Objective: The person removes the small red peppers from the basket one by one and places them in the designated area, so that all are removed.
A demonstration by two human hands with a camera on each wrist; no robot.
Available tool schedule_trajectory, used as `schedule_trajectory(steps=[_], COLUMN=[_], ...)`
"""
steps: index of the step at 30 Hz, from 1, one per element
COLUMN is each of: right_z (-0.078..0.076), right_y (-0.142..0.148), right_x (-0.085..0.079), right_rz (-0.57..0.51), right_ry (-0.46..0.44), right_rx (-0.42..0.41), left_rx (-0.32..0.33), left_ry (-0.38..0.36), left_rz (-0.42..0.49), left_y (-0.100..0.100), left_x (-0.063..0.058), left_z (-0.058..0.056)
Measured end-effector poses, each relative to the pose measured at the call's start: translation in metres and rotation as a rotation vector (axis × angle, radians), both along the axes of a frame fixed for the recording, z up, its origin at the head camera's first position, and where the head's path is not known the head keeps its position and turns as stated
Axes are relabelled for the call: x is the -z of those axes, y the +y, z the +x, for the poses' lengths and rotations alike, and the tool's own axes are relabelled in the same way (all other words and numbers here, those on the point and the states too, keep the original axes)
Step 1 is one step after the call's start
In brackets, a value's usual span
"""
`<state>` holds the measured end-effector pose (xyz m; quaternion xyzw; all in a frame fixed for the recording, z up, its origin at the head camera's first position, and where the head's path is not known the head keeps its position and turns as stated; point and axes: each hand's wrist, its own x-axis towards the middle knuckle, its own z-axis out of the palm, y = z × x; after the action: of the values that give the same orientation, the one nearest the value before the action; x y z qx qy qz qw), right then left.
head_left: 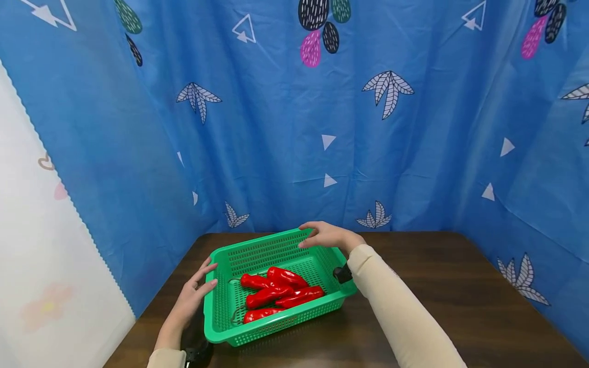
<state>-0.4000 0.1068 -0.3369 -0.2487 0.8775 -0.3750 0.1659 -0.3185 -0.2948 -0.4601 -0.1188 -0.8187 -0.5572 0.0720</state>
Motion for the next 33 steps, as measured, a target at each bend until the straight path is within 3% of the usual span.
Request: schedule_trajectory(steps=[6, 15, 25, 33], right_z=[-0.003, -0.005, -0.009, -0.006], right_y=[-0.016, -0.030, -0.041, -0.050], right_x=[0.003, 0.013, 0.024, 0.036], right_rz=[-0.038, -0.047, -0.014, 0.047], right_ry=[-0.036, -0.088, -0.124, -0.174], right_rx=[0.009, -0.026, -0.011, -0.022], left_rx=[0.024, 0.012, 0.010, -0.003], left_ry=[0.004, -0.049, -0.032, -0.051], left_rz=[-0.014, 0.015, 0.079, 0.088], left_y=[-0.006, -0.008, 0.000, -0.002], left_x=[-0.006, -0.008, 0.001, 0.006], left_z=[-0.002, 0.003, 0.001, 0.007])
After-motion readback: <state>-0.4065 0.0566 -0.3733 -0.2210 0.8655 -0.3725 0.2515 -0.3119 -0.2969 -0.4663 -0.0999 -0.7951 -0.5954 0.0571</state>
